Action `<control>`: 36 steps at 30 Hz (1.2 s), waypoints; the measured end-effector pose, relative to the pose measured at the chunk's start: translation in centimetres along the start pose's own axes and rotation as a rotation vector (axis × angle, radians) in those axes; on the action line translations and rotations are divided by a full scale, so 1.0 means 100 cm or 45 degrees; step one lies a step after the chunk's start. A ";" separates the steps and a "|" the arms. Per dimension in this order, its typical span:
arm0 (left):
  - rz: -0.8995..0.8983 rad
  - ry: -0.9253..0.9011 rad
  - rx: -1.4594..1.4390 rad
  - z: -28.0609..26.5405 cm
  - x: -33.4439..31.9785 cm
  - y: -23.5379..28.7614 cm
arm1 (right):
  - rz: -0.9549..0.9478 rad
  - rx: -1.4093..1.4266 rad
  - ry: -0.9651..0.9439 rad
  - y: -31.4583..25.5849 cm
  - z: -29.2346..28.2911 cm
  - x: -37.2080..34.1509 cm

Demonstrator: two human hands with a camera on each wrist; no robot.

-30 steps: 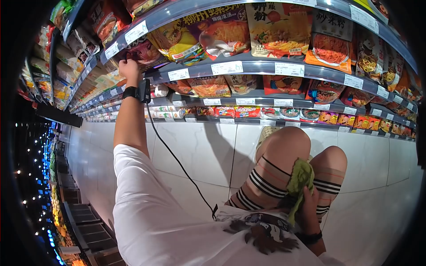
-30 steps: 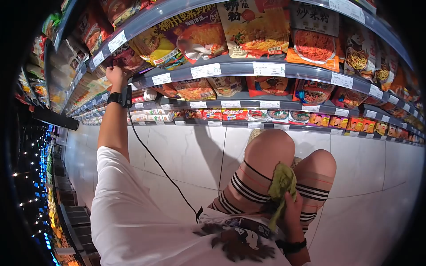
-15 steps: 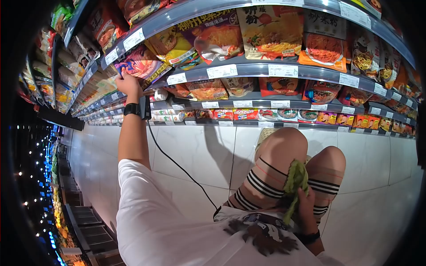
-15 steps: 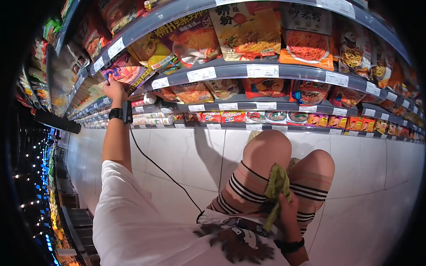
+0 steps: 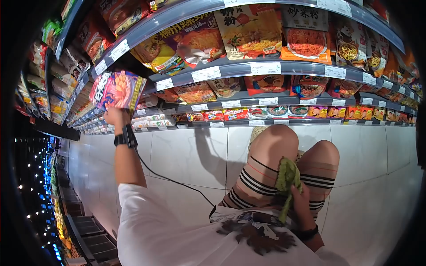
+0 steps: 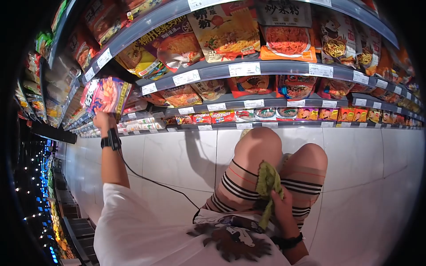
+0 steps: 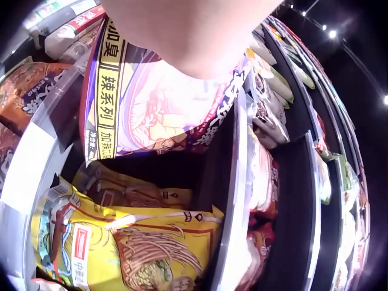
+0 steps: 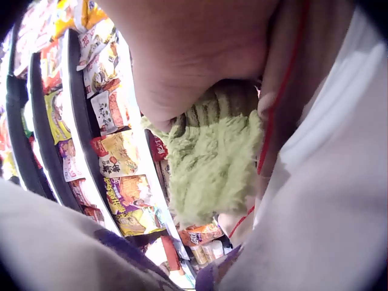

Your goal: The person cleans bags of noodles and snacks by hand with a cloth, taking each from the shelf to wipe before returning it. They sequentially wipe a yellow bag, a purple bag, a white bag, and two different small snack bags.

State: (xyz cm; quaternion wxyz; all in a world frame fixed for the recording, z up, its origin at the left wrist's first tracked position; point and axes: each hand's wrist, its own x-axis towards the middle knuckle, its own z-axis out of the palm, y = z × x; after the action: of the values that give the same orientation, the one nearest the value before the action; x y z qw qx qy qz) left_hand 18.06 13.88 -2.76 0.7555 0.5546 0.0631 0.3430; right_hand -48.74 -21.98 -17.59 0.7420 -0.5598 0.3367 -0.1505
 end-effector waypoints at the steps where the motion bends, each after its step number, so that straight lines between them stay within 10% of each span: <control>1: -0.063 -0.073 -0.056 -0.006 -0.045 0.034 | 0.015 0.030 0.002 0.000 0.000 0.001; 11: -0.215 -0.547 0.343 -0.160 -0.234 0.108 | -0.026 0.043 -0.089 -0.010 0.006 0.000; 18: -1.453 -1.106 0.150 -0.126 -0.435 0.117 | 0.279 0.544 -0.194 -0.039 0.043 0.007; 24: -0.910 -1.437 0.141 -0.073 -0.494 0.103 | 0.224 1.072 0.002 -0.053 0.028 0.006; 30: -0.914 -1.771 0.207 -0.060 -0.505 0.096 | -0.094 0.194 0.592 -0.061 0.012 0.032; 32: -0.763 -1.861 0.222 -0.065 -0.514 0.094 | -0.332 0.220 0.453 -0.082 0.002 0.048; 34: -0.740 -1.863 0.241 -0.062 -0.523 0.105 | -0.732 -0.696 0.572 -0.107 0.012 0.072; 36: -0.681 -1.832 0.181 -0.063 -0.533 0.103 | -0.874 -1.436 0.176 -0.128 0.033 0.083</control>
State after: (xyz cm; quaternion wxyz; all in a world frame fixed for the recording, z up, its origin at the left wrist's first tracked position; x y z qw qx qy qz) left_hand -29.90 -10.89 -11.25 0.6303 0.6543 -0.2899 -0.3010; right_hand -38.56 -28.74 -7.88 0.2220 -0.9269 0.2131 -0.2147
